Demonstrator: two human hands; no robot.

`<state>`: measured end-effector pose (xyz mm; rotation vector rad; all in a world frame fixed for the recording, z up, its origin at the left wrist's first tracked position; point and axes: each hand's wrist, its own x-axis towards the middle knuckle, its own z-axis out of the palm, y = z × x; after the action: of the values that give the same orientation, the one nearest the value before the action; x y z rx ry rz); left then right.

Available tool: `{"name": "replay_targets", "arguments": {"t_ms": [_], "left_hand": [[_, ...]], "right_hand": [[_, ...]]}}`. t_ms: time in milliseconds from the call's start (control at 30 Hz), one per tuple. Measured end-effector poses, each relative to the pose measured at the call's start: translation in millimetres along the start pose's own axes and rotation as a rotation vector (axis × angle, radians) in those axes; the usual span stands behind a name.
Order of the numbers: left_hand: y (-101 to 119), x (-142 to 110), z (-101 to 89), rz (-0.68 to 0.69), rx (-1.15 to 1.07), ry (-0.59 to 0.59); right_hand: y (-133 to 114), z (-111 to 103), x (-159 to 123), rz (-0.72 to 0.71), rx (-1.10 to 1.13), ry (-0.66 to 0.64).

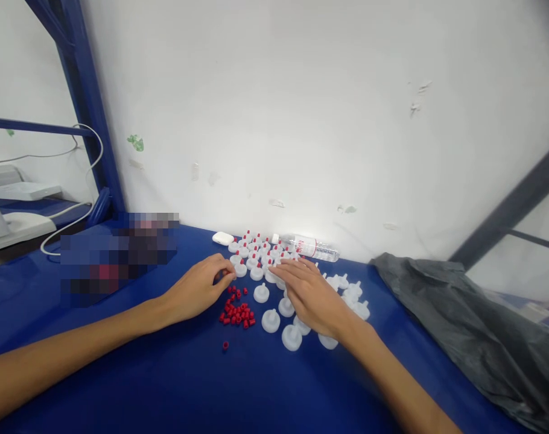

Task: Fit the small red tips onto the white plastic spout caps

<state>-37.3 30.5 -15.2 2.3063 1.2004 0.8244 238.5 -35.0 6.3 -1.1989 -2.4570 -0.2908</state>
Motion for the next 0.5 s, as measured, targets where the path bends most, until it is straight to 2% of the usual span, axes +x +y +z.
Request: {"name": "replay_targets", "arguments": {"t_ms": [233,333,433,500], "left_hand": [[-2,-3,3.0,0.047,0.062,-0.066],[-1,-4,3.2,0.057,0.077,-0.082],[1,-4,3.3,0.075,0.091,-0.103],[2,-4,3.5,0.086,0.096,-0.116]], "right_hand": [[3,-2,-2,0.008,0.016,-0.098],[3,-7,1,0.036,0.041,-0.033],[4,-10,4,0.122,0.035,0.057],[6,-8,4,0.178,0.027,0.050]]}}
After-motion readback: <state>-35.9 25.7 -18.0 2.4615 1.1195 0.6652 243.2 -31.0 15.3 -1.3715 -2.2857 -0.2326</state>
